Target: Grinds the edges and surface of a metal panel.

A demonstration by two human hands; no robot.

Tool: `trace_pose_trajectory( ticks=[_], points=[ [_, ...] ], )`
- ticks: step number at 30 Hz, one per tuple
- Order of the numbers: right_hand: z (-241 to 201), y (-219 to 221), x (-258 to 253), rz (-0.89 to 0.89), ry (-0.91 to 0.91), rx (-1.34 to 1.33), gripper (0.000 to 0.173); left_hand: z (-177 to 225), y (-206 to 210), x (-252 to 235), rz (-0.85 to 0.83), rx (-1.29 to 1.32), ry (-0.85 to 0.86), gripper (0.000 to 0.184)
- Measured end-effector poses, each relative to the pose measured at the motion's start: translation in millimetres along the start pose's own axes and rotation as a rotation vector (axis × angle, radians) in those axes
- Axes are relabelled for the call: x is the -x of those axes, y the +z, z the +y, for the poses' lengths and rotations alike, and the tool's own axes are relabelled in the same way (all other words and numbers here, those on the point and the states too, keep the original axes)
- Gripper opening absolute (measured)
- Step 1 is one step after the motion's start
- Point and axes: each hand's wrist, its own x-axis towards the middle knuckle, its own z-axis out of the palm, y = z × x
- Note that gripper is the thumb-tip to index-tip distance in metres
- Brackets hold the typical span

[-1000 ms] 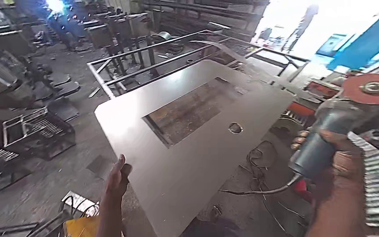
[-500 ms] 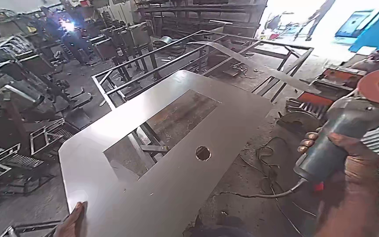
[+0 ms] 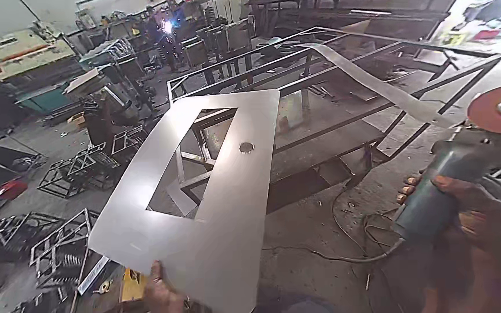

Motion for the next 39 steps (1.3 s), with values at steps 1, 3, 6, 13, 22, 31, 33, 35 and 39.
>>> trace_pose_trajectory(
  ticks=[1, 3, 6, 13, 22, 31, 33, 35, 39],
  points=[
    [-7, -12, 1, -0.008, 0.001, 0.012, 0.033, -9, 14, 30, -0.003, 0.053, -0.058, 0.026],
    [-21, -30, 3, -0.011, 0.0, 0.049, 0.031, -15, 40, 79, 0.006, 0.091, -0.14, 0.028],
    [-35, -51, 6, -0.025, 0.015, 0.007, 0.027, -17, 71, 129, 0.005, 0.057, -0.186, 0.023],
    [-50, -79, 18, 0.01, -0.015, -0.053, 0.019, -48, 113, 203, -0.266, 0.028, -0.447, 0.02],
    [-69, -89, 30, 0.057, -0.036, -0.083, 0.018, -52, 104, 230, -0.73, -0.064, -0.737, 0.026],
    [-67, -77, 26, 0.13, -0.137, -0.15, 0.017, 91, 40, 12, -0.545, -1.029, 0.661, 0.068],
    [-63, -73, 24, 0.121, -0.161, -0.178, 0.019, 92, 33, -69, -0.291, -1.353, 0.52, 0.112],
    [-61, -66, 23, 0.147, -0.178, -0.189, 0.021, 80, 25, -110, -0.299, -1.381, 0.309, 0.105],
    [-69, -21, 23, 0.335, -0.198, -0.117, 0.01, 53, 19, -104, -0.378, -0.84, 0.032, 0.035]
  ],
)
